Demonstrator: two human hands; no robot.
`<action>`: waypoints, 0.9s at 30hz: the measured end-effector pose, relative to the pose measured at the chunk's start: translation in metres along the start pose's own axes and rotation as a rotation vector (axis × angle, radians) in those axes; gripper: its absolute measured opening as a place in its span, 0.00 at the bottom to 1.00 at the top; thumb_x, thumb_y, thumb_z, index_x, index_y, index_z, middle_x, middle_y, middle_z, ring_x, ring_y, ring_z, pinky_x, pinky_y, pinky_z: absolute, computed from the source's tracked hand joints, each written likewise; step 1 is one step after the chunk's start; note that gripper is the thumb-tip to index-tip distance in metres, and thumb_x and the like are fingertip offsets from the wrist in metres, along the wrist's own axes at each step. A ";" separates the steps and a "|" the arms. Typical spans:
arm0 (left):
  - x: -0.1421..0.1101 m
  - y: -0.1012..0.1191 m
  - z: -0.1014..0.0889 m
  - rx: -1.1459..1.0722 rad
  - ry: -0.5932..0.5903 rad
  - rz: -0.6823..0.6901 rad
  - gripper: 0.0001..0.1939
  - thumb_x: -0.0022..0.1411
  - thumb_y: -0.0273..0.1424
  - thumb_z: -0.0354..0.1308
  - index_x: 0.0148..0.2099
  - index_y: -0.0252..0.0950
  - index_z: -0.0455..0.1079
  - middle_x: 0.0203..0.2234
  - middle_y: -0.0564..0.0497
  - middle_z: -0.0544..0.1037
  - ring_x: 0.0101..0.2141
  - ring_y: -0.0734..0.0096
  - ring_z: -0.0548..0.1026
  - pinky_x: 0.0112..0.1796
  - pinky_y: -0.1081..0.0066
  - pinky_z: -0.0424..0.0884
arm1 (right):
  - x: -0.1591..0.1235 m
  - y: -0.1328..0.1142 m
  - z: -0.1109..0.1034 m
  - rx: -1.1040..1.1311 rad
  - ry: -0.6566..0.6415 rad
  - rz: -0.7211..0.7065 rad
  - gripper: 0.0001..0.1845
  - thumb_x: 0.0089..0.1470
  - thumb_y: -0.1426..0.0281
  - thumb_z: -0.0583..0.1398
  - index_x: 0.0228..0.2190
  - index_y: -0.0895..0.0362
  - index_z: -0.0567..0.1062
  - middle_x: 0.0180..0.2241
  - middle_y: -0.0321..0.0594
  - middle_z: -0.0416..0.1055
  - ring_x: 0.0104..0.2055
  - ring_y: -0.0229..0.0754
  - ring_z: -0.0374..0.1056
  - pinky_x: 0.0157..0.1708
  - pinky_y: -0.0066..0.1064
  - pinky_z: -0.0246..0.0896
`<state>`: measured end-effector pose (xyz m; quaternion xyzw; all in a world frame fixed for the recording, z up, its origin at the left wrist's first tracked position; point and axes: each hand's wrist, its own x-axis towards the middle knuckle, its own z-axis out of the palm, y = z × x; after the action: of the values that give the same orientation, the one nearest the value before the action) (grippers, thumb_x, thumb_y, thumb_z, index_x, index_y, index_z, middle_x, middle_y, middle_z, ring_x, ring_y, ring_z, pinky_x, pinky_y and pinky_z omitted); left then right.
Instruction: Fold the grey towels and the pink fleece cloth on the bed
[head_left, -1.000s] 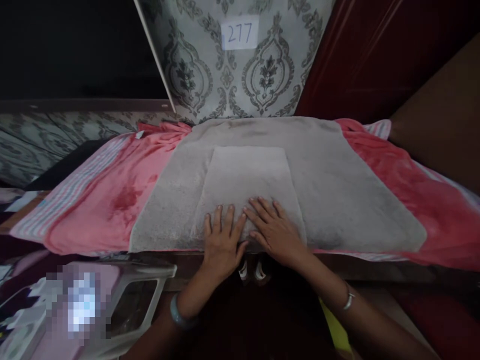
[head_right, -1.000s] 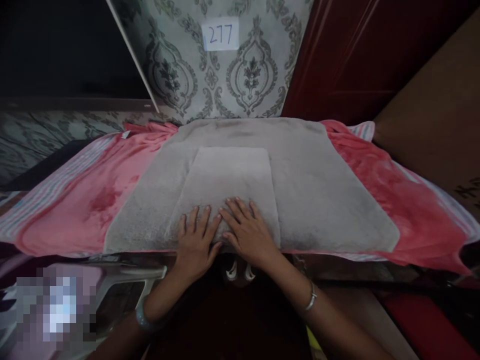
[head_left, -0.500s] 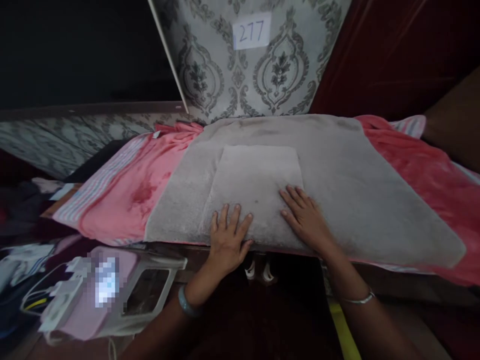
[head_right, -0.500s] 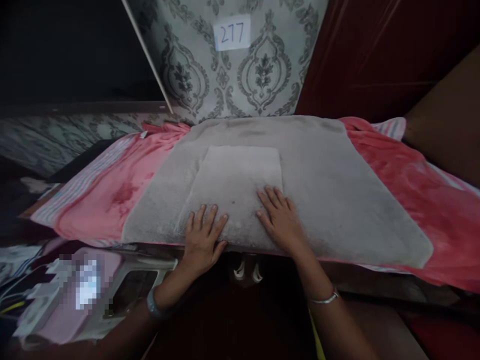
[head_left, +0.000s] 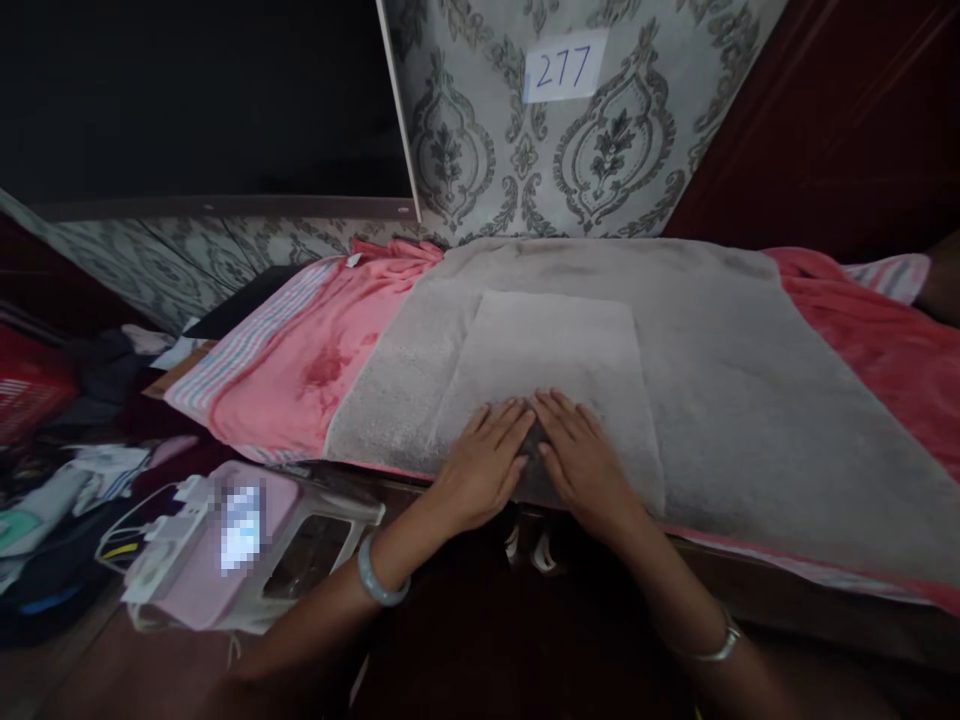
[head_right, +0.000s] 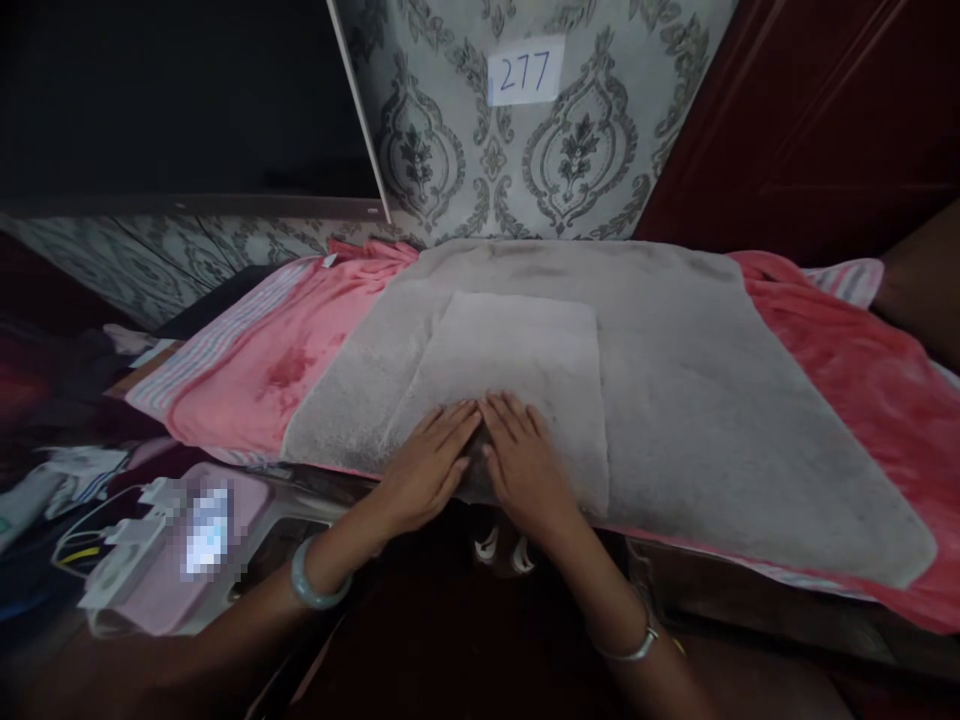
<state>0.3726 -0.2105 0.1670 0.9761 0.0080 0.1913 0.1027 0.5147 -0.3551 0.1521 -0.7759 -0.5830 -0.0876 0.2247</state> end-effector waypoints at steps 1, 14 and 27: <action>0.005 -0.002 0.002 0.008 -0.005 -0.024 0.30 0.73 0.31 0.42 0.74 0.33 0.49 0.69 0.40 0.62 0.70 0.63 0.56 0.68 0.52 0.55 | 0.002 -0.007 0.006 -0.026 -0.023 0.007 0.31 0.68 0.68 0.44 0.68 0.62 0.60 0.68 0.49 0.59 0.73 0.50 0.49 0.69 0.53 0.48; 0.022 -0.057 0.003 0.035 -0.191 -0.096 0.42 0.68 0.57 0.48 0.75 0.40 0.50 0.74 0.40 0.50 0.72 0.56 0.48 0.69 0.49 0.48 | -0.003 -0.014 0.020 -0.101 -0.030 0.036 0.32 0.68 0.68 0.45 0.71 0.57 0.54 0.70 0.46 0.55 0.73 0.51 0.46 0.69 0.55 0.45; -0.004 -0.096 -0.005 0.019 -0.073 -0.378 0.36 0.71 0.50 0.46 0.73 0.38 0.54 0.68 0.38 0.63 0.68 0.50 0.60 0.64 0.44 0.59 | -0.004 -0.005 0.014 0.068 -0.016 0.038 0.31 0.67 0.68 0.47 0.69 0.55 0.60 0.69 0.46 0.58 0.72 0.50 0.50 0.69 0.55 0.48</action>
<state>0.3694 -0.1161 0.1504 0.9644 0.1894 0.1331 0.1276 0.5070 -0.3517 0.1395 -0.7793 -0.5726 -0.0572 0.2481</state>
